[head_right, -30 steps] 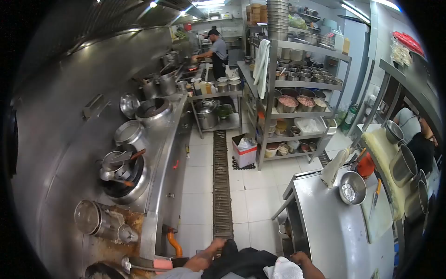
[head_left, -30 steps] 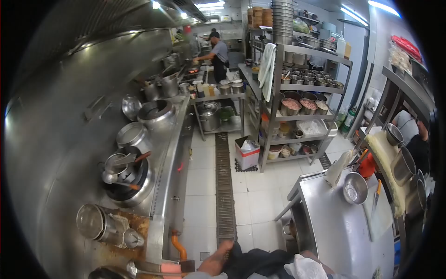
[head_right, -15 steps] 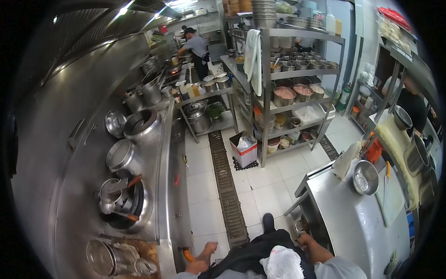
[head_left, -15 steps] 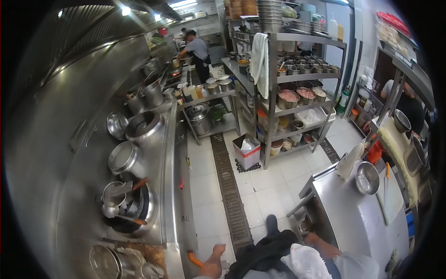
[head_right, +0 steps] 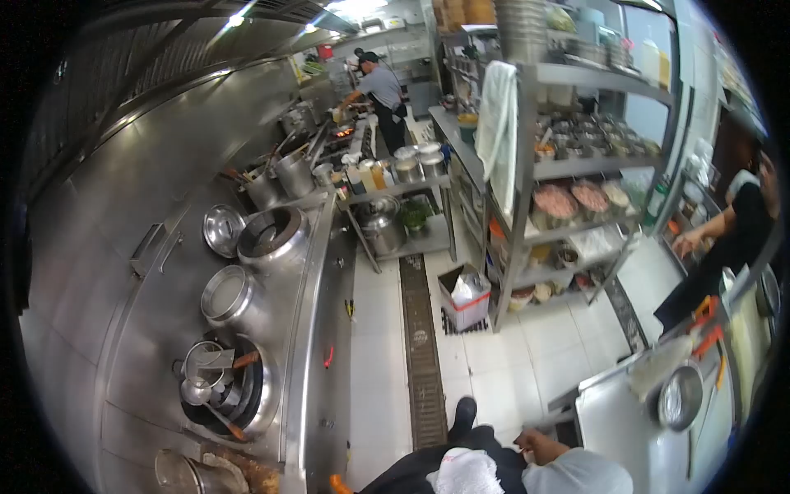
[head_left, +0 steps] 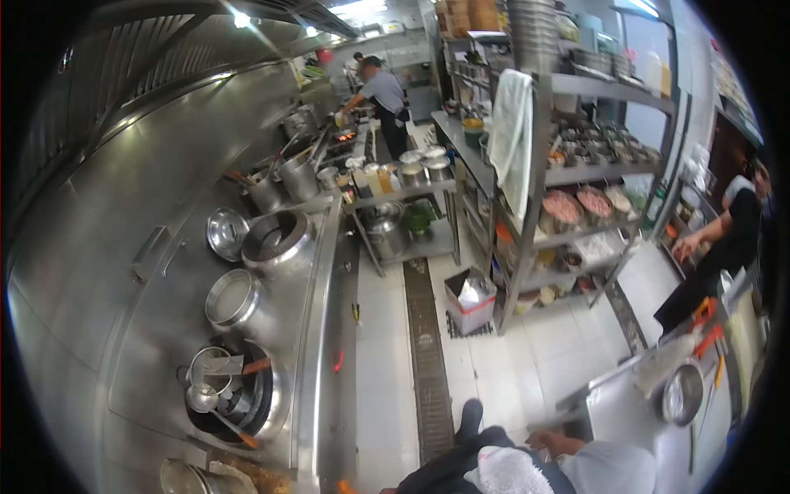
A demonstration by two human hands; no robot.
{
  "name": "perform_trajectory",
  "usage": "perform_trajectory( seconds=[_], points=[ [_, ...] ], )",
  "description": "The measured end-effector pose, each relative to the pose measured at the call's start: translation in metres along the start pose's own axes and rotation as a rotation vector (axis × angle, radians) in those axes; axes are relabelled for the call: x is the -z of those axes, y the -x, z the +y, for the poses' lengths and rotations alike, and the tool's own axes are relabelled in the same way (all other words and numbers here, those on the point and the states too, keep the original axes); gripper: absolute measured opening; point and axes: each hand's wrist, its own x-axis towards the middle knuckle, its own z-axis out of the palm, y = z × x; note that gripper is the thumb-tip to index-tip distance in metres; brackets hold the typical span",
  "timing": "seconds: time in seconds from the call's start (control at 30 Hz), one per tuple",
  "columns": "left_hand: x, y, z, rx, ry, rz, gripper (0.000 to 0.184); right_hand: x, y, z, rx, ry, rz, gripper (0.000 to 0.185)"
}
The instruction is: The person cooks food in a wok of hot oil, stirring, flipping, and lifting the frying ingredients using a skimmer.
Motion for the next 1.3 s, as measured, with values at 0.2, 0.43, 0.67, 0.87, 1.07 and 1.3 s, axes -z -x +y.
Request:
perform_trajectory(
  seconds=[0.2, 0.43, 0.67, 0.87, 1.07, 1.3],
  points=[
    [0.106, -0.064, 0.040, 0.161, 0.212, 0.132, 0.043, 0.192, 0.064, -0.143, 0.016, -0.618, 0.217, 0.035],
    [0.186, -0.130, 0.085, 0.231, 0.555, 0.227, 0.046, 0.301, 0.052, -0.158, -0.022, -0.752, 0.376, 0.034],
    [0.236, -0.183, 0.086, 0.182, 0.317, 0.131, 0.049, 0.277, 0.050, -0.081, -0.041, -0.939, 0.341, 0.030],
    [0.349, -0.276, 0.077, -0.255, -0.704, -0.165, 0.051, 0.165, 0.055, -0.062, -0.382, -1.257, 0.364, 0.031],
    [0.512, -0.471, 0.291, -0.202, 0.065, 0.361, 0.115, 0.086, 0.047, -0.118, -0.466, -1.479, 0.467, 0.034],
    [0.587, -0.346, 0.653, -1.368, 0.269, 0.162, 0.094, 0.149, 0.080, -0.284, -0.402, -1.414, 0.756, 0.035]
  ],
)
